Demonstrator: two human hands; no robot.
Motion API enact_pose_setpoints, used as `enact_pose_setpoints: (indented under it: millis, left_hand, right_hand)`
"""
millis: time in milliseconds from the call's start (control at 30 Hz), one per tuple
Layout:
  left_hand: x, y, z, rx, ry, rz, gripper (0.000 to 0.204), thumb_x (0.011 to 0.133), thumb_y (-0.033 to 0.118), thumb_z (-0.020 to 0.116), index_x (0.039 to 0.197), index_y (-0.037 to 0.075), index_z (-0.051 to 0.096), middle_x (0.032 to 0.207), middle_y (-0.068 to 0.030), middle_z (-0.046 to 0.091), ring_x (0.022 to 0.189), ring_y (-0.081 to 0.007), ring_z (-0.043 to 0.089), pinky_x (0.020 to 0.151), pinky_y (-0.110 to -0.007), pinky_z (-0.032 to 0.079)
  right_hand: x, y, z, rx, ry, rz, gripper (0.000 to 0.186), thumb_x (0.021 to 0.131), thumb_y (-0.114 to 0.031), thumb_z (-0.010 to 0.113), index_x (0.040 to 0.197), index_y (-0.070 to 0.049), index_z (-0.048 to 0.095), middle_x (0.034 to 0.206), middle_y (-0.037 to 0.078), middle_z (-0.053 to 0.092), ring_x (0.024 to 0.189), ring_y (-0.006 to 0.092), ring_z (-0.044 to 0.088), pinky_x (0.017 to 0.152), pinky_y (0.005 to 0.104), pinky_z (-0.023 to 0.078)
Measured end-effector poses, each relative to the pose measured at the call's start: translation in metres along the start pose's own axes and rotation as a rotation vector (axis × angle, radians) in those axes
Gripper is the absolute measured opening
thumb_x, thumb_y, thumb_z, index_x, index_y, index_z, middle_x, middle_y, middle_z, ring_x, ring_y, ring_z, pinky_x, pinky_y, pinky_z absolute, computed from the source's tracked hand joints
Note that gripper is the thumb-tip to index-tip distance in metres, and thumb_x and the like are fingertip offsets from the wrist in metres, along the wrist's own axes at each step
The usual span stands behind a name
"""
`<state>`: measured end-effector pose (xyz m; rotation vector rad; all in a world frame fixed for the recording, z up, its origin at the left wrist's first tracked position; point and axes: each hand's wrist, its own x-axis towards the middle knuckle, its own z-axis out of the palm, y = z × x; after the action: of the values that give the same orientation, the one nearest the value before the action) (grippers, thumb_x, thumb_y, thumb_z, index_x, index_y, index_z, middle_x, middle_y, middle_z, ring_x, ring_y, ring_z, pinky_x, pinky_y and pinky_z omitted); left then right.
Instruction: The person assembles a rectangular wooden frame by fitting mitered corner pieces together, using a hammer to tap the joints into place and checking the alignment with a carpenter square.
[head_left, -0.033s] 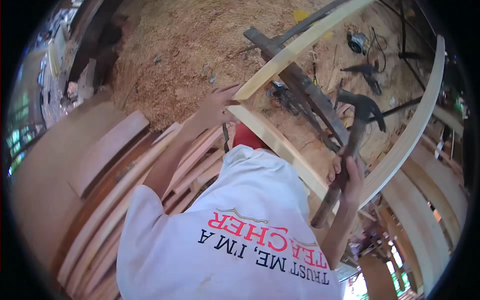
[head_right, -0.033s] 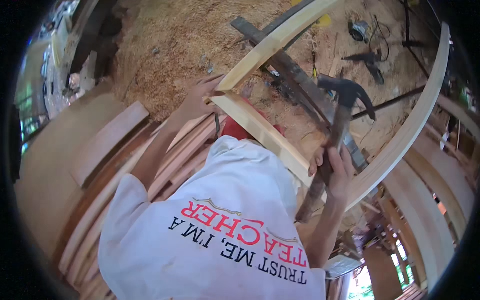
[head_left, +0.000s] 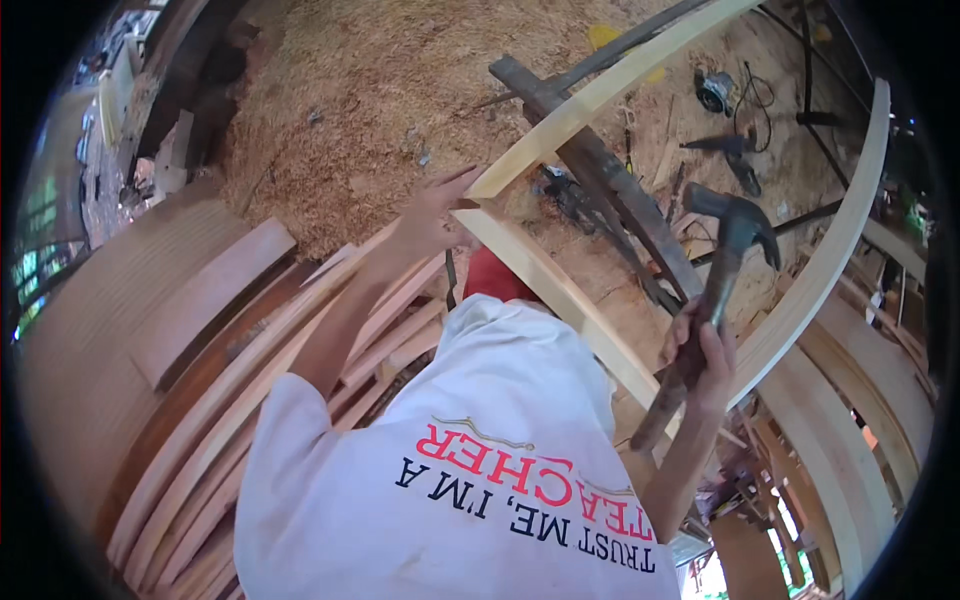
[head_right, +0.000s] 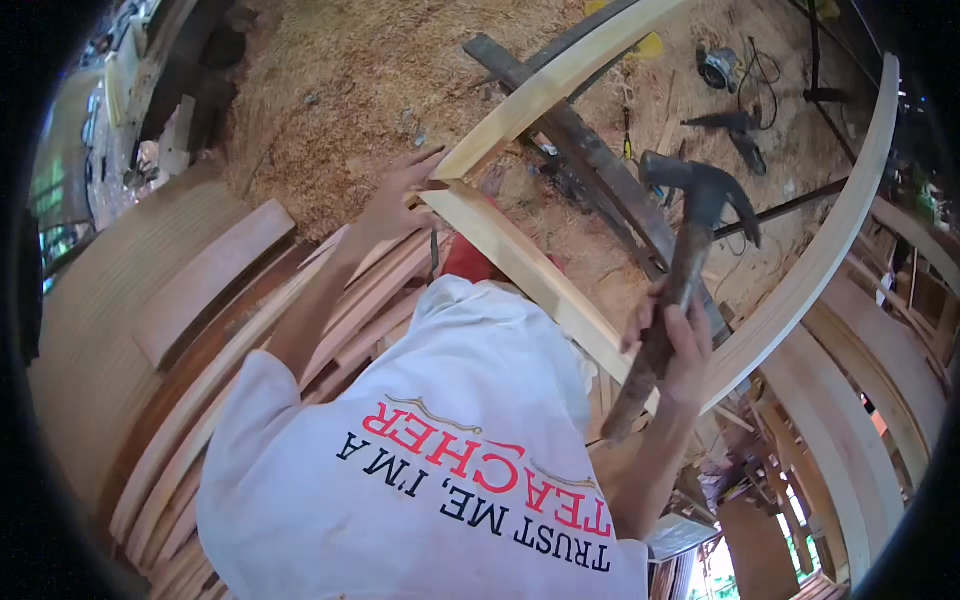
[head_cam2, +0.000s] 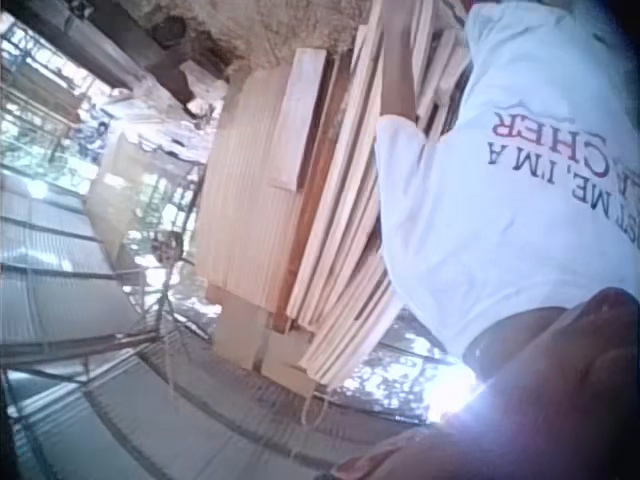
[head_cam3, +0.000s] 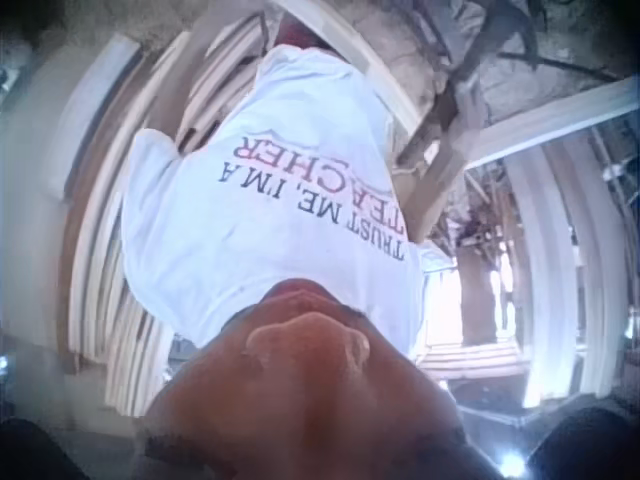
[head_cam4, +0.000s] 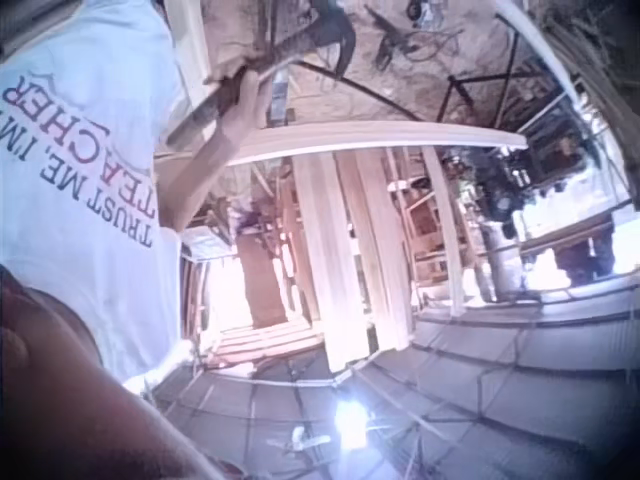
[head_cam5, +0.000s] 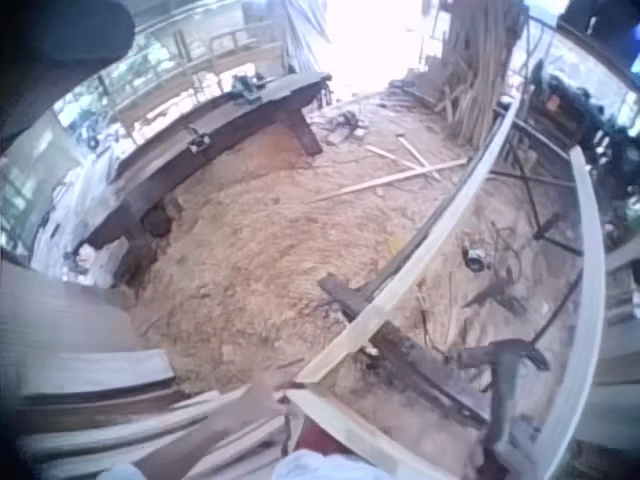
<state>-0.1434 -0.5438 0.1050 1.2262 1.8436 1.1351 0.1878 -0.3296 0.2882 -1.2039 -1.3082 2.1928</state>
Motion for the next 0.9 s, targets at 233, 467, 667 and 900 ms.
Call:
enact_pose_setpoints:
  millis: [233,467,667,900]
  left_hand:
    - [-0.007,-0.027,0.039,-0.396,0.291,-0.113,0.085,0.076,0.043,0.080,0.147,0.006,0.051,0.150,-0.0188,0.051,0.138,-0.0365,0.047,0.117,-0.044,0.034]
    - [-0.004,0.022,-0.023,0.377,-0.176,0.000,0.102,0.066,0.025,0.087,0.154,0.009,0.039,0.154,-0.0167,0.046,0.141,-0.0337,0.044,0.119,-0.048,0.031]
    - [0.028,0.044,-0.026,0.542,-0.329,-0.102,0.109,0.061,0.018,0.090,0.155,0.005,0.036,0.150,-0.0201,0.048,0.139,-0.0344,0.045,0.117,-0.043,0.034]
    - [0.026,0.049,-0.023,0.604,-0.319,-0.072,0.098,0.062,0.017,0.091,0.144,-0.007,0.044,0.138,-0.0250,0.055,0.131,-0.0385,0.050,0.113,-0.043,0.039]
  right_hand:
    - [0.000,-0.016,0.019,-0.649,-0.203,0.118,0.035,0.096,-0.008,0.058,0.128,-0.001,0.047,0.086,0.006,0.058,0.067,0.0116,0.057,0.060,0.0265,0.047]
    - [-0.033,0.083,0.065,-1.001,-0.608,-0.047,0.035,0.093,-0.014,0.064,0.121,0.002,0.050,0.090,0.018,0.066,0.087,0.0301,0.069,0.079,0.0440,0.053]
    - [-0.036,0.160,0.095,-0.650,-0.924,0.638,0.011,0.096,-0.011,0.051,0.095,-0.001,0.049,0.073,0.007,0.058,0.052,0.0143,0.059,0.044,0.0338,0.049]
    - [-0.044,0.251,0.122,0.384,-1.055,1.208,0.023,0.099,-0.022,0.055,0.081,-0.009,0.050,0.064,-0.002,0.047,0.051,0.0087,0.047,0.044,0.0284,0.040]
